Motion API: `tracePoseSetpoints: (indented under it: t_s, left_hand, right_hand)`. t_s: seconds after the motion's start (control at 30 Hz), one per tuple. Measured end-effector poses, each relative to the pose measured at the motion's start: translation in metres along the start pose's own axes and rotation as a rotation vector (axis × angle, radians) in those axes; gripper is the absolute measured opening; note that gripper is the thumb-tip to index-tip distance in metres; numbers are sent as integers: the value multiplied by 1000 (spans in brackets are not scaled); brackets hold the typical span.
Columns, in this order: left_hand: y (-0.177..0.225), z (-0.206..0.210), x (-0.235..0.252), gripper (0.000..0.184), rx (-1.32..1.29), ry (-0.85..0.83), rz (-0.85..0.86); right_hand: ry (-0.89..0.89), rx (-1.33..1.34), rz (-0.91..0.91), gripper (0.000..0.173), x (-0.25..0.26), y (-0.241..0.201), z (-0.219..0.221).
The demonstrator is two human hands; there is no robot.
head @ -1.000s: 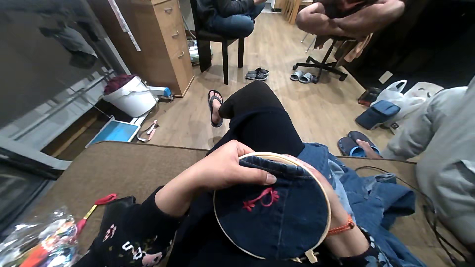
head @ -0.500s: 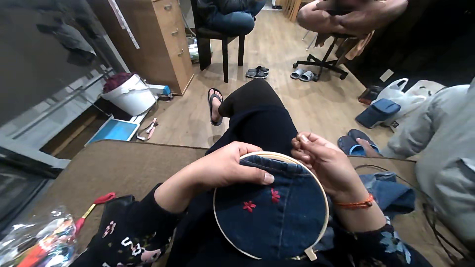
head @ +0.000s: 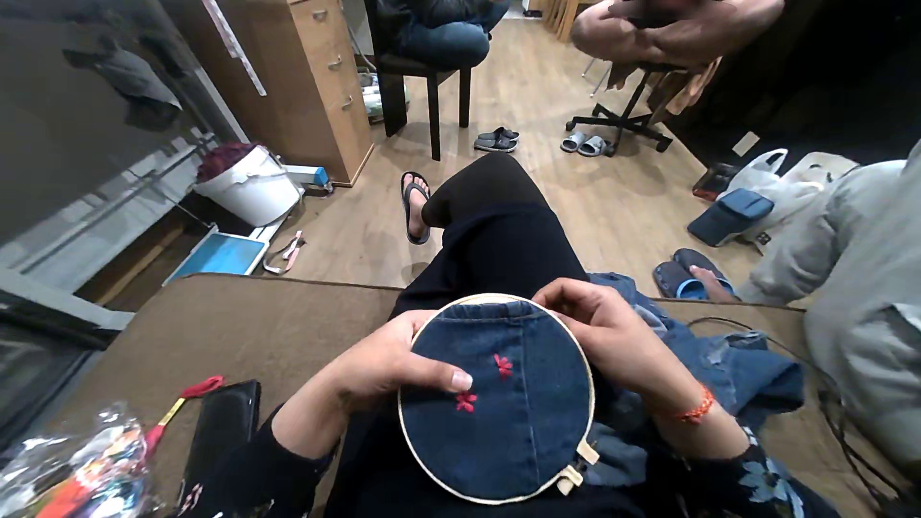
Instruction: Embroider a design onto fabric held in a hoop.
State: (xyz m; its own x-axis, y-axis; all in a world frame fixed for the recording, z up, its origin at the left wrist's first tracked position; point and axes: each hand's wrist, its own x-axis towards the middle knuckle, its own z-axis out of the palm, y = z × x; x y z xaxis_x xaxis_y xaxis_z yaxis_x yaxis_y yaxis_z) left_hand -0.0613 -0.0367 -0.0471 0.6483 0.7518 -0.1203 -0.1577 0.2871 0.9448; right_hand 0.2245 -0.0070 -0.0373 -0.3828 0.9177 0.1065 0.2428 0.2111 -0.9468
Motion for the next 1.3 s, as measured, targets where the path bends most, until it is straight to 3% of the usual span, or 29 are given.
tracePoseSetpoints:
  t_s: [0.13, 0.3, 0.47, 0.53, 0.77, 0.93, 1.1, 1.3]
  left_hand:
    - [19, 10, 0, 29, 99, -75, 55]
    - [36, 13, 13, 21, 221, -144, 32]
    - [54, 20, 22, 18, 487, -41, -112]
    - [56, 21, 24, 17, 550, -36, -117]
    - [53, 18, 27, 12, 579, -84, -96]
    - [53, 17, 28, 11, 582, -92, -104]
    - [55, 19, 27, 13, 580, -84, -117]
    - [55, 21, 28, 15, 635, -55, -118]
  right_hand:
    - [-182, 121, -14, 8, 5, -1, -6]
    - [-409, 79, -270, 13, 9, -7, -6]
    - [-385, 17, -104, 13, -1, -38, -2]
    - [-434, 35, -276, 18, 2, -12, -5]
    - [-428, 91, -440, 30, 4, 7, 0]
    - [-430, 99, -402, 32, 6, 10, -2]
    - [-357, -99, -338, 22, 0, 12, -7]
    - [-432, 164, -372, 29, 2, 4, 2]
